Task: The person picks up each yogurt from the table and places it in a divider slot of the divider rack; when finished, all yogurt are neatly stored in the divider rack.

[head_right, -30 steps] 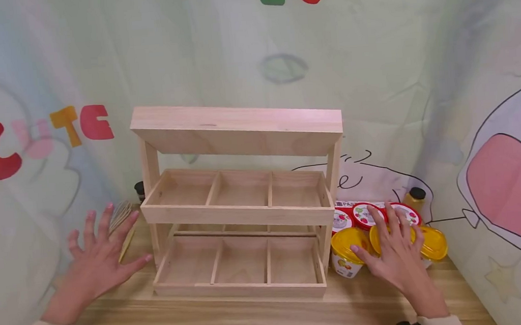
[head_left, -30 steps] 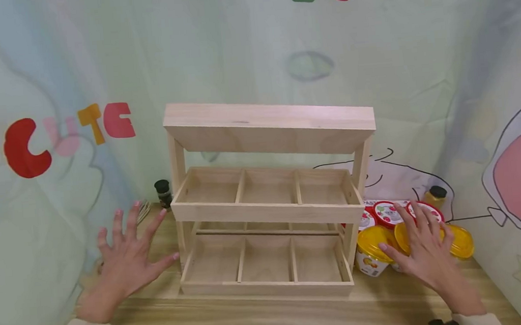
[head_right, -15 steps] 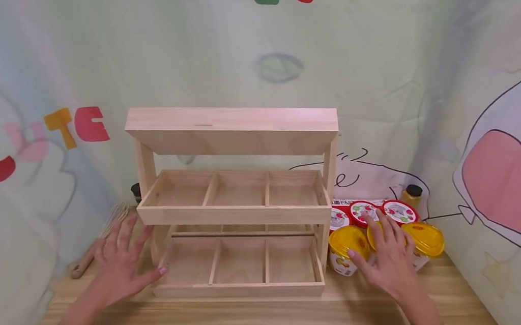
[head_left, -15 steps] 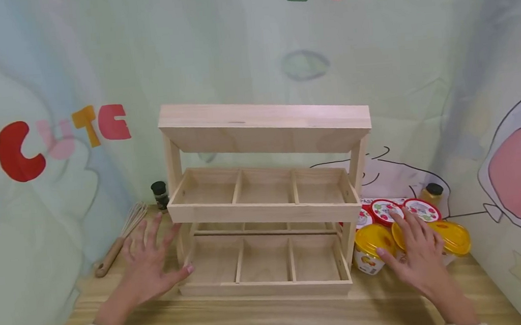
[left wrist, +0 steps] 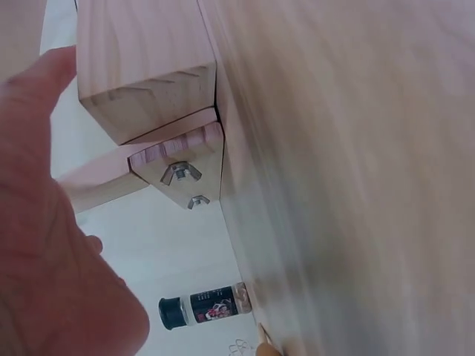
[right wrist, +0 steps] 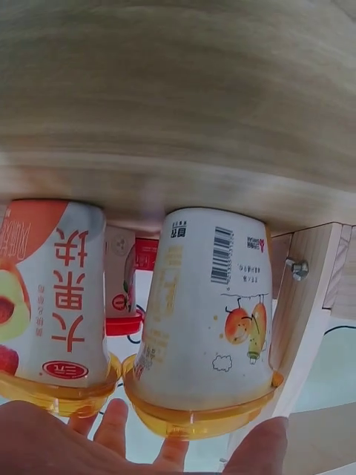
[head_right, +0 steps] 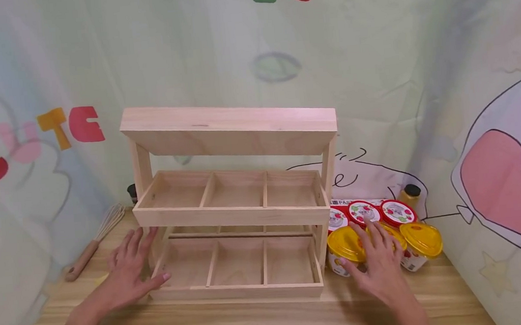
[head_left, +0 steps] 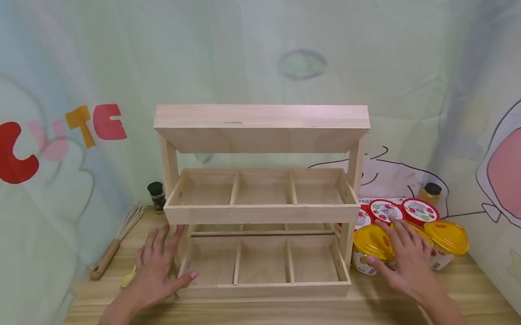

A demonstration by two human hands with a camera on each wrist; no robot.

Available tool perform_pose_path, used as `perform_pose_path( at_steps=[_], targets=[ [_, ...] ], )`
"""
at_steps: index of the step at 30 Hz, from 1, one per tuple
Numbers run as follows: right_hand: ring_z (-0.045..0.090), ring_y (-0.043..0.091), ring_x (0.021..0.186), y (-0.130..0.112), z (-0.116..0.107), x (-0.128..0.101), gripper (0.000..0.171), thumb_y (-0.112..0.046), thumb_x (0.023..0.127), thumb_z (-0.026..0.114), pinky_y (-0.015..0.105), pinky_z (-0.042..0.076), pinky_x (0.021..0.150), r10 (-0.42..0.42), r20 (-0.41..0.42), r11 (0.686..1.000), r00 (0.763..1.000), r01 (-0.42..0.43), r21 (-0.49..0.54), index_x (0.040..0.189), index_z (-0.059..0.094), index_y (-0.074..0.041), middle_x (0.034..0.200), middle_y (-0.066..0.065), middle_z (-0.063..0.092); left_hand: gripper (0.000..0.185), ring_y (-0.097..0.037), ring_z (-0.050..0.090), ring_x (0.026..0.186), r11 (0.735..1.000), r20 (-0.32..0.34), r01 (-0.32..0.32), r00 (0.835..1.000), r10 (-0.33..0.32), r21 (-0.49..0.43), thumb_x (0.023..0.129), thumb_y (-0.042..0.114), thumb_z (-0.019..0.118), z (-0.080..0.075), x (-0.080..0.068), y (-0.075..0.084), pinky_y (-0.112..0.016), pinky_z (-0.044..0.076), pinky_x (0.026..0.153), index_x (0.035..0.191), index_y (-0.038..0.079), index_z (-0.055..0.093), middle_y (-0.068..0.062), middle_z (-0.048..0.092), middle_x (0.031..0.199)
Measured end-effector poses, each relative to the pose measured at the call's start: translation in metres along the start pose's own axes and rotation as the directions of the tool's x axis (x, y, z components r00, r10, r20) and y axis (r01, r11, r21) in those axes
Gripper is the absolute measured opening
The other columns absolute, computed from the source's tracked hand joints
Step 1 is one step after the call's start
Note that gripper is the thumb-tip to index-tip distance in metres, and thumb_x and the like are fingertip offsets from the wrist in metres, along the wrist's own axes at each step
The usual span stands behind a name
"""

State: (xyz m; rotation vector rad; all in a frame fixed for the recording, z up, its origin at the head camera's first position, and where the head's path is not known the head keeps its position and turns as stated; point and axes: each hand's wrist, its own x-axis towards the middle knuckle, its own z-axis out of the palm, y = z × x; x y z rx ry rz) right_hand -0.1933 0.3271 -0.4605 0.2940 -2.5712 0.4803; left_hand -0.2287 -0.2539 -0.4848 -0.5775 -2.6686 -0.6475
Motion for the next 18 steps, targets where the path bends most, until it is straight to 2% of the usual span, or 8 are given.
perform_pose_path(
  at_steps=[4, 9, 13, 18],
  targets=[
    [0.029, 0.057, 0.148, -0.001, 0.004, -0.001, 0.079, -0.044, 0.086, 0.081, 0.078, 0.019, 0.108, -0.018, 0.001, 1.0, 1.0, 0.018, 0.017, 0.154, 0.052, -0.019, 0.166, 0.028, 0.041, 0.121, -0.067, 0.012, 0.153, 1.0, 0.031, 0.024, 0.999, -0.024, -0.019, 0.086, 0.046, 0.083, 0.001, 0.001, -0.003, -0.089, 0.017, 0.105, 0.174, 0.035, 0.001, -0.041, 0.015, 0.169],
    [0.03, 0.057, 0.148, 0.0, 0.008, -0.003, 0.071, -0.042, 0.085, 0.083, 0.077, 0.019, 0.108, -0.028, -0.007, 1.0, 1.0, 0.028, 0.007, 0.147, 0.059, -0.018, 0.163, 0.027, 0.047, 0.124, -0.066, 0.02, 0.152, 1.0, 0.033, 0.006, 0.999, -0.005, -0.027, 0.084, 0.044, 0.085, 0.004, 0.003, -0.007, -0.088, 0.021, 0.106, 0.174, 0.033, 0.001, -0.043, 0.019, 0.168],
    [0.03, 0.057, 0.148, 0.001, 0.011, -0.005, 0.067, -0.039, 0.085, 0.084, 0.076, 0.018, 0.108, -0.04, -0.02, 0.999, 0.999, 0.04, -0.002, 0.144, 0.061, -0.017, 0.162, 0.026, 0.048, 0.124, -0.066, 0.028, 0.149, 0.998, -0.007, -0.054, 0.999, 0.054, -0.038, 0.082, 0.044, 0.087, 0.009, 0.005, -0.013, -0.086, 0.024, 0.107, 0.174, 0.032, 0.005, -0.045, 0.025, 0.166],
    [0.029, 0.056, 0.148, 0.003, 0.012, -0.005, 0.067, -0.028, 0.083, 0.087, 0.078, 0.018, 0.109, -0.052, -0.012, 0.998, 0.999, 0.052, -0.028, 0.143, 0.062, -0.015, 0.161, 0.027, 0.048, 0.125, -0.065, 0.047, 0.136, 0.985, -0.083, -0.168, 0.983, 0.164, -0.044, 0.077, 0.04, 0.089, 0.017, 0.005, -0.021, -0.076, 0.04, 0.102, 0.174, 0.02, 0.011, -0.047, 0.038, 0.158]
  ],
)
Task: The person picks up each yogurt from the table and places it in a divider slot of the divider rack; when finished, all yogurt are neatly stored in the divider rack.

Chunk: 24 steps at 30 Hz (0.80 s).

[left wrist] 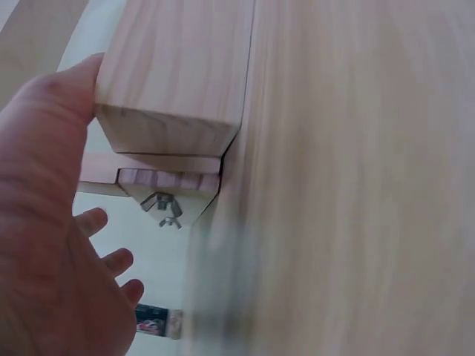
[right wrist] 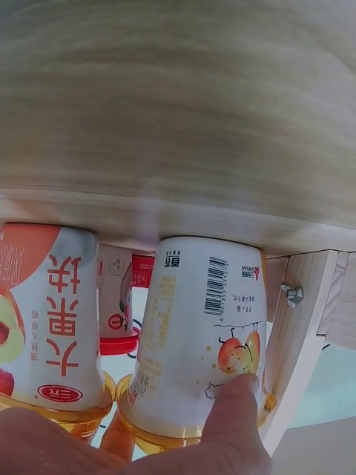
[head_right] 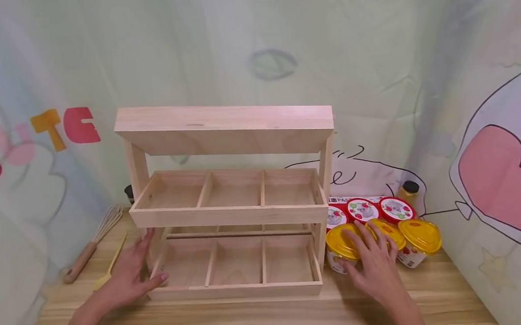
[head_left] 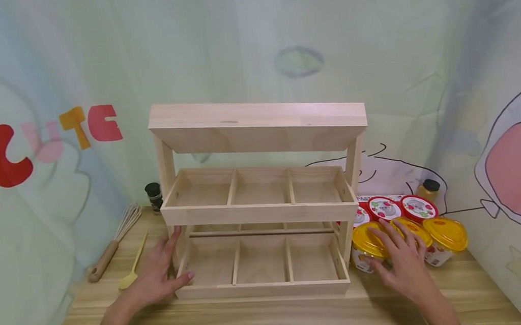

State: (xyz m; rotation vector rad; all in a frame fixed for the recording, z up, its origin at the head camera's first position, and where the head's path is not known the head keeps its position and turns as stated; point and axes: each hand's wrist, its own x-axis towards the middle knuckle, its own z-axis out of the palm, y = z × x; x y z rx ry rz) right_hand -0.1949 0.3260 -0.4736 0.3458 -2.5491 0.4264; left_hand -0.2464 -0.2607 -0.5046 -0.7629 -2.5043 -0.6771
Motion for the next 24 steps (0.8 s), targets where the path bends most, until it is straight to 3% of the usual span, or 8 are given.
perform_pose_path(
  at_steps=[2, 5, 7, 8, 10, 14, 18, 24],
  targets=[
    [0.029, 0.055, 0.147, 0.0, 0.0, 0.001, 0.066, -0.025, 0.083, 0.088, 0.079, 0.018, 0.109, 0.005, 0.009, 1.0, 1.0, -0.005, -0.006, 0.142, 0.062, -0.014, 0.16, 0.027, 0.048, 0.123, -0.061, 0.047, 0.14, 0.999, 0.011, -0.004, 1.0, 0.004, -0.043, 0.079, 0.034, 0.089, 0.002, -0.002, -0.002, -0.065, 0.042, 0.113, 0.173, 0.017, 0.01, -0.04, 0.036, 0.165],
    [0.029, 0.055, 0.147, 0.0, -0.001, 0.001, 0.066, -0.023, 0.082, 0.089, 0.08, 0.018, 0.108, 0.011, 0.013, 1.0, 1.0, -0.011, -0.004, 0.142, 0.062, -0.014, 0.159, 0.028, 0.049, 0.119, -0.038, 0.031, 0.16, 0.99, 0.056, 0.026, 0.998, -0.018, -0.137, 0.085, 0.024, 0.086, 0.004, -0.005, -0.004, -0.029, 0.028, 0.128, 0.174, 0.015, 0.007, -0.015, 0.016, 0.182],
    [0.03, 0.055, 0.146, 0.0, 0.0, 0.001, 0.066, -0.023, 0.082, 0.09, 0.08, 0.018, 0.108, 0.006, 0.004, 1.0, 1.0, -0.006, 0.001, 0.141, 0.062, -0.014, 0.157, 0.029, 0.051, 0.116, -0.014, 0.016, 0.163, 0.982, 0.076, 0.04, 0.997, -0.027, -0.183, 0.088, 0.019, 0.084, 0.005, -0.006, -0.004, -0.004, 0.014, 0.118, 0.174, 0.015, 0.004, 0.002, 0.003, 0.184],
    [0.031, 0.055, 0.146, 0.0, 0.0, 0.001, 0.066, -0.023, 0.082, 0.09, 0.08, 0.019, 0.107, 0.0, -0.002, 1.0, 1.0, 0.0, 0.002, 0.141, 0.062, -0.014, 0.156, 0.029, 0.051, 0.116, -0.002, 0.01, 0.16, 0.979, 0.079, 0.039, 0.997, -0.023, -0.199, 0.089, 0.018, 0.083, 0.005, -0.006, -0.004, 0.001, 0.009, 0.113, 0.174, 0.015, 0.004, 0.008, 0.0, 0.183],
    [0.032, 0.055, 0.145, 0.001, 0.001, 0.001, 0.066, -0.022, 0.081, 0.09, 0.08, 0.02, 0.106, -0.012, -0.017, 1.0, 1.0, 0.012, 0.006, 0.14, 0.062, -0.013, 0.155, 0.029, 0.053, 0.115, 0.012, 0.004, 0.152, 0.977, 0.069, 0.02, 0.998, -0.005, -0.214, 0.089, 0.015, 0.082, 0.005, -0.006, -0.003, 0.002, 0.008, 0.114, 0.173, 0.013, 0.004, 0.011, -0.002, 0.182],
    [0.035, 0.054, 0.143, 0.001, 0.002, -0.001, 0.067, -0.02, 0.079, 0.091, 0.078, 0.021, 0.105, -0.033, -0.046, 0.999, 0.998, 0.034, 0.012, 0.14, 0.063, -0.012, 0.153, 0.03, 0.054, 0.113, 0.02, 0.0, 0.15, 0.976, 0.055, 0.008, 0.998, 0.004, -0.218, 0.09, 0.014, 0.08, 0.007, -0.007, -0.003, 0.002, 0.008, 0.114, 0.173, 0.012, 0.004, 0.013, -0.003, 0.182],
    [0.036, 0.053, 0.142, 0.0, 0.001, -0.003, 0.067, -0.02, 0.079, 0.091, 0.077, 0.022, 0.104, -0.04, -0.064, 0.999, 0.997, 0.041, 0.015, 0.14, 0.063, -0.012, 0.153, 0.029, 0.054, 0.108, 0.022, -0.001, 0.151, 0.975, 0.032, 0.008, 0.999, -0.001, -0.221, 0.091, 0.011, 0.076, 0.014, -0.011, -0.007, 0.002, 0.008, 0.114, 0.173, 0.012, 0.005, 0.014, -0.002, 0.181],
    [0.037, 0.054, 0.14, -0.005, -0.008, -0.003, 0.067, -0.018, 0.077, 0.089, 0.078, 0.022, 0.104, -0.056, -0.11, 0.998, 0.992, 0.06, 0.036, 0.139, 0.065, -0.011, 0.152, 0.028, 0.055, 0.104, 0.007, 0.011, 0.158, 0.964, -0.019, 0.025, 0.999, -0.031, -0.263, 0.092, 0.014, 0.076, 0.028, -0.02, -0.018, 0.001, 0.01, 0.114, 0.173, 0.016, 0.011, -0.004, 0.016, 0.183]
  ],
)
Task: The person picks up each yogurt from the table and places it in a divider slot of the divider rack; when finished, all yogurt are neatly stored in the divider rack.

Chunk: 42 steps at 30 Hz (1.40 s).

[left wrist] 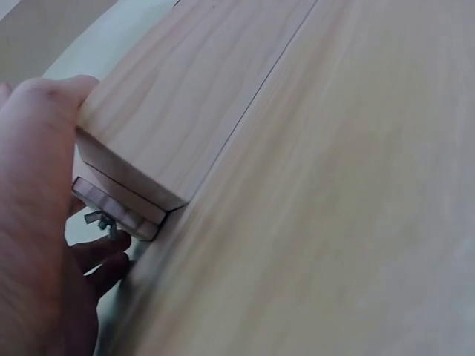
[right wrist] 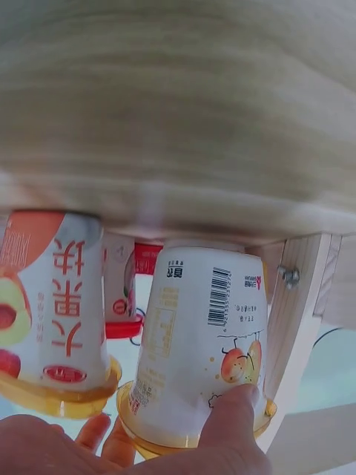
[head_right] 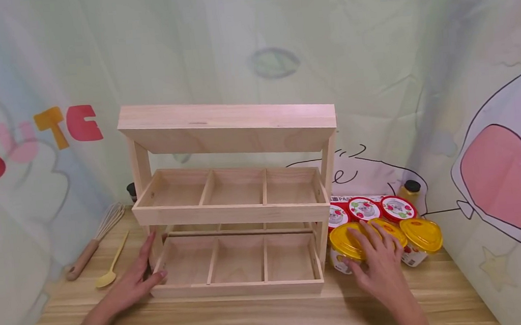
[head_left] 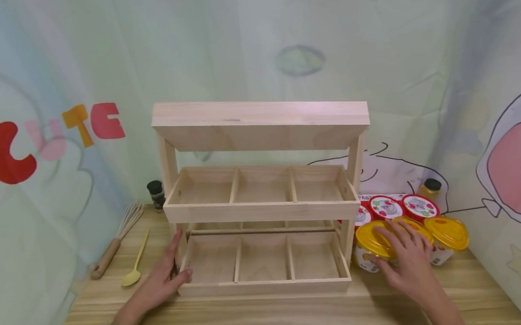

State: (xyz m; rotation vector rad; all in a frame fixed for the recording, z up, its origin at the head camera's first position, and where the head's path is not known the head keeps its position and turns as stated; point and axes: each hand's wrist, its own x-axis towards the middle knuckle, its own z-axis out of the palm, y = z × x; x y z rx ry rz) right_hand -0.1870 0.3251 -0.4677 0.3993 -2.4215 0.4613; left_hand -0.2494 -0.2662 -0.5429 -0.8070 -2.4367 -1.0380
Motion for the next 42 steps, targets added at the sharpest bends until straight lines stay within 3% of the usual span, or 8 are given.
perform_pose_path(
  at_steps=[5, 8, 11, 17, 20, 27, 33, 42],
  targets=[
    [0.037, 0.054, 0.14, -0.002, -0.008, 0.001, 0.068, -0.017, 0.075, 0.089, 0.077, 0.021, 0.104, -0.01, -0.035, 1.0, 0.999, 0.01, 0.004, 0.138, 0.065, -0.01, 0.149, 0.028, 0.056, 0.104, -0.004, 0.023, 0.16, 0.999, -0.048, -0.018, 0.999, 0.02, 0.038, 0.092, 0.016, 0.078, 0.013, -0.009, -0.029, -0.007, 0.014, 0.118, 0.173, 0.015, 0.012, -0.006, 0.027, 0.179],
    [0.037, 0.054, 0.14, -0.004, -0.012, 0.001, 0.069, -0.017, 0.073, 0.09, 0.076, 0.022, 0.104, -0.013, -0.047, 1.0, 0.999, 0.013, 0.003, 0.137, 0.066, -0.009, 0.149, 0.028, 0.057, 0.103, -0.004, 0.024, 0.16, 0.999, -0.051, -0.008, 0.999, 0.011, 0.051, 0.093, 0.018, 0.078, 0.014, -0.01, -0.034, -0.01, 0.016, 0.12, 0.173, 0.016, 0.012, -0.004, 0.027, 0.18],
    [0.036, 0.054, 0.14, -0.006, -0.016, 0.0, 0.069, -0.018, 0.072, 0.089, 0.076, 0.022, 0.104, -0.017, -0.052, 1.0, 0.998, 0.018, 0.006, 0.137, 0.066, -0.009, 0.149, 0.028, 0.057, 0.103, -0.003, 0.023, 0.16, 1.0, -0.033, 0.002, 0.999, -0.002, 0.009, 0.094, 0.016, 0.076, 0.01, -0.008, -0.022, -0.008, 0.015, 0.119, 0.174, 0.016, 0.01, -0.008, 0.029, 0.179],
    [0.036, 0.053, 0.141, -0.014, -0.022, 0.0, 0.07, -0.02, 0.073, 0.089, 0.077, 0.021, 0.106, -0.012, -0.049, 1.0, 0.999, 0.013, 0.022, 0.139, 0.066, -0.011, 0.15, 0.028, 0.056, 0.104, 0.021, 0.01, 0.15, 0.998, -0.002, 0.026, 1.0, -0.026, -0.064, 0.093, 0.007, 0.073, -0.001, -0.001, 0.008, 0.001, 0.012, 0.112, 0.174, 0.014, 0.008, -0.019, 0.021, 0.179],
    [0.036, 0.052, 0.141, -0.02, -0.026, 0.001, 0.07, -0.019, 0.074, 0.089, 0.075, 0.02, 0.106, -0.016, -0.045, 0.999, 0.999, 0.017, 0.032, 0.139, 0.066, -0.012, 0.151, 0.028, 0.056, 0.104, 0.025, 0.007, 0.149, 0.998, 0.003, 0.034, 0.999, -0.034, -0.06, 0.093, 0.004, 0.072, -0.002, 0.0, 0.015, 0.002, 0.012, 0.112, 0.174, 0.013, 0.008, -0.024, 0.017, 0.178],
    [0.044, 0.047, 0.14, -0.035, -0.032, 0.002, 0.074, -0.02, 0.078, 0.091, 0.074, 0.029, 0.109, 0.03, 0.039, 0.998, 0.999, -0.032, 0.059, 0.146, 0.062, -0.019, 0.16, 0.022, 0.052, 0.105, 0.021, 0.004, 0.152, 0.995, 0.017, 0.051, 0.999, -0.05, -0.091, 0.095, 0.008, 0.072, 0.004, -0.003, -0.005, 0.002, 0.009, 0.113, 0.174, 0.013, 0.004, -0.018, 0.008, 0.182],
    [0.047, 0.048, 0.14, -0.042, -0.032, 0.002, 0.072, -0.019, 0.08, 0.09, 0.069, 0.033, 0.107, 0.027, 0.049, 0.996, 0.998, -0.031, 0.084, 0.147, 0.062, -0.021, 0.161, 0.023, 0.051, 0.108, 0.025, 0.001, 0.15, 0.993, 0.028, 0.071, 0.997, -0.068, -0.091, 0.094, 0.008, 0.071, -0.003, -0.001, 0.016, 0.003, 0.008, 0.112, 0.174, 0.014, -0.002, -0.019, 0.003, 0.182],
    [0.047, 0.047, 0.14, -0.051, -0.028, 0.004, 0.071, -0.018, 0.081, 0.089, 0.064, 0.032, 0.108, -0.006, 0.044, 0.992, 0.999, 0.0, 0.128, 0.147, 0.063, -0.022, 0.161, 0.022, 0.051, 0.108, 0.025, 0.002, 0.149, 0.993, 0.02, 0.077, 0.997, -0.075, -0.088, 0.095, 0.009, 0.072, -0.002, -0.001, 0.012, 0.002, 0.009, 0.111, 0.174, 0.014, -0.001, -0.02, 0.006, 0.181]
  ],
)
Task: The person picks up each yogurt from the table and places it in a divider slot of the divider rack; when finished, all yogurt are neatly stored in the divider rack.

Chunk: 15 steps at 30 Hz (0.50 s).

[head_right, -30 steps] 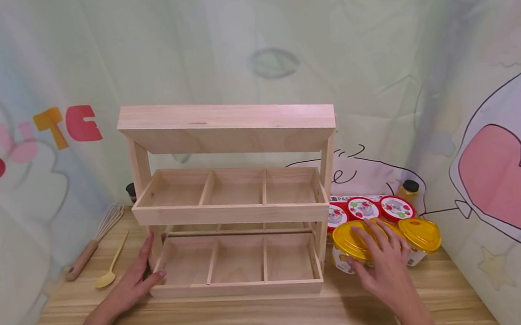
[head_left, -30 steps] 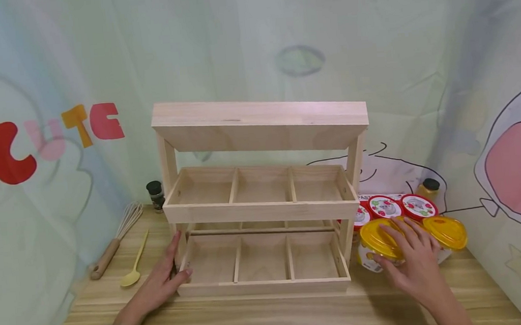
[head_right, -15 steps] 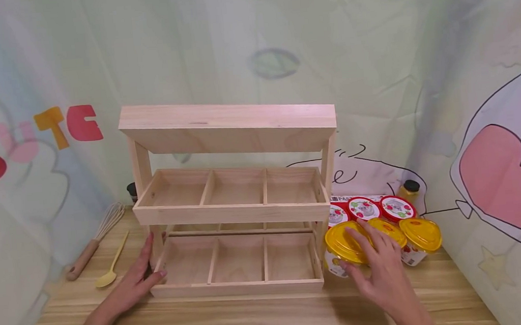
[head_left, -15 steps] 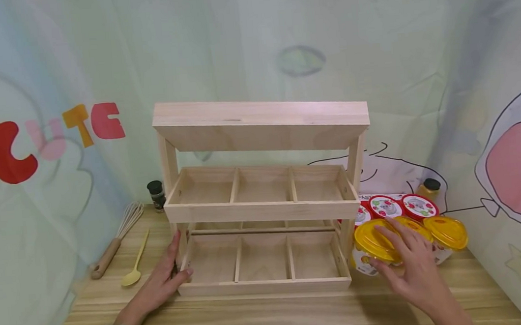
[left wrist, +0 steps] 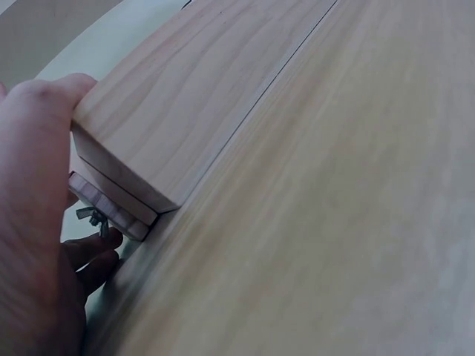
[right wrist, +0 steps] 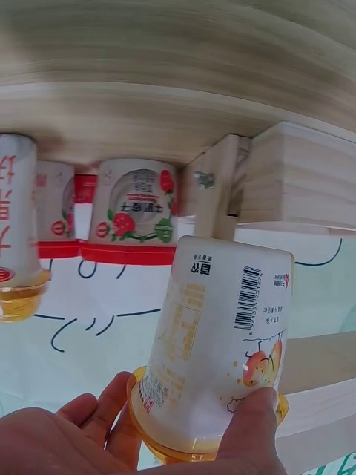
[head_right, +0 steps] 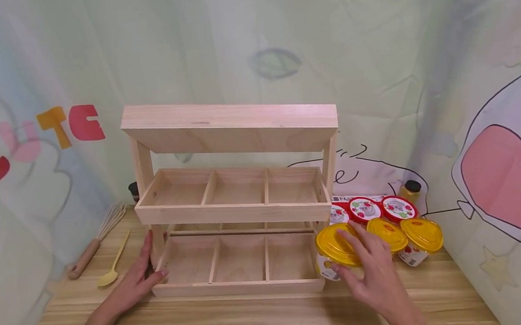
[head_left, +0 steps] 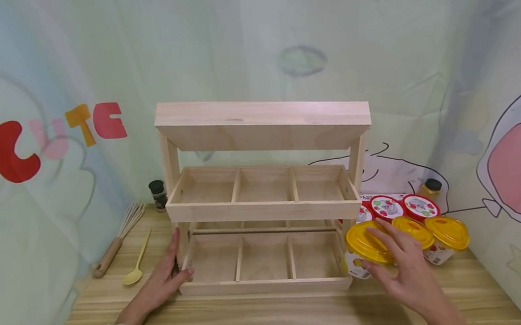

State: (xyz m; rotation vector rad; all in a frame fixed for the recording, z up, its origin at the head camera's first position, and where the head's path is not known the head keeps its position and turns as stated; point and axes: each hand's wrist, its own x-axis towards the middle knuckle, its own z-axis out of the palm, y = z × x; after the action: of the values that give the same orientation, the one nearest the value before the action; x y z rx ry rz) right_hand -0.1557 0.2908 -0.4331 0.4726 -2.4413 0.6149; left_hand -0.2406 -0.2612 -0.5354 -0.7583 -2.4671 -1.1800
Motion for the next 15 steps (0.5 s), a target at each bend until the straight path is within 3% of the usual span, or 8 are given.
perform_pose_path(
  at_steps=[3, 10, 15],
  targets=[
    [0.047, 0.044, 0.14, -0.004, 0.004, 0.001, 0.072, -0.019, 0.082, 0.089, 0.063, 0.033, 0.108, 0.005, 0.013, 1.0, 1.0, -0.005, 0.007, 0.148, 0.062, -0.024, 0.162, 0.02, 0.051, 0.108, 0.022, 0.005, 0.149, 1.0, -0.005, -0.007, 1.0, 0.007, -0.02, 0.095, 0.011, 0.072, 0.002, -0.001, -0.01, 0.002, 0.009, 0.111, 0.174, 0.016, -0.001, -0.017, 0.006, 0.182],
    [0.051, 0.042, 0.139, -0.01, 0.015, 0.005, 0.072, -0.023, 0.081, 0.091, 0.062, 0.035, 0.107, -0.02, 0.009, 1.0, 1.0, 0.02, 0.012, 0.147, 0.063, -0.024, 0.159, 0.018, 0.055, 0.109, 0.003, 0.013, 0.16, 0.998, -0.052, -0.059, 0.997, 0.061, 0.039, 0.094, 0.014, 0.077, 0.012, -0.005, -0.046, -0.004, 0.009, 0.116, 0.174, 0.015, 0.002, -0.005, 0.011, 0.184],
    [0.052, 0.037, 0.138, -0.016, 0.023, 0.006, 0.074, -0.024, 0.081, 0.091, 0.059, 0.037, 0.108, -0.027, 0.015, 0.999, 1.0, 0.026, 0.033, 0.149, 0.062, -0.028, 0.162, 0.013, 0.053, 0.106, -0.005, 0.016, 0.162, 0.998, -0.048, -0.059, 0.997, 0.059, 0.0, 0.096, 0.014, 0.074, 0.01, -0.004, -0.037, -0.004, 0.01, 0.116, 0.174, 0.016, 0.003, -0.011, 0.013, 0.183]
  ],
)
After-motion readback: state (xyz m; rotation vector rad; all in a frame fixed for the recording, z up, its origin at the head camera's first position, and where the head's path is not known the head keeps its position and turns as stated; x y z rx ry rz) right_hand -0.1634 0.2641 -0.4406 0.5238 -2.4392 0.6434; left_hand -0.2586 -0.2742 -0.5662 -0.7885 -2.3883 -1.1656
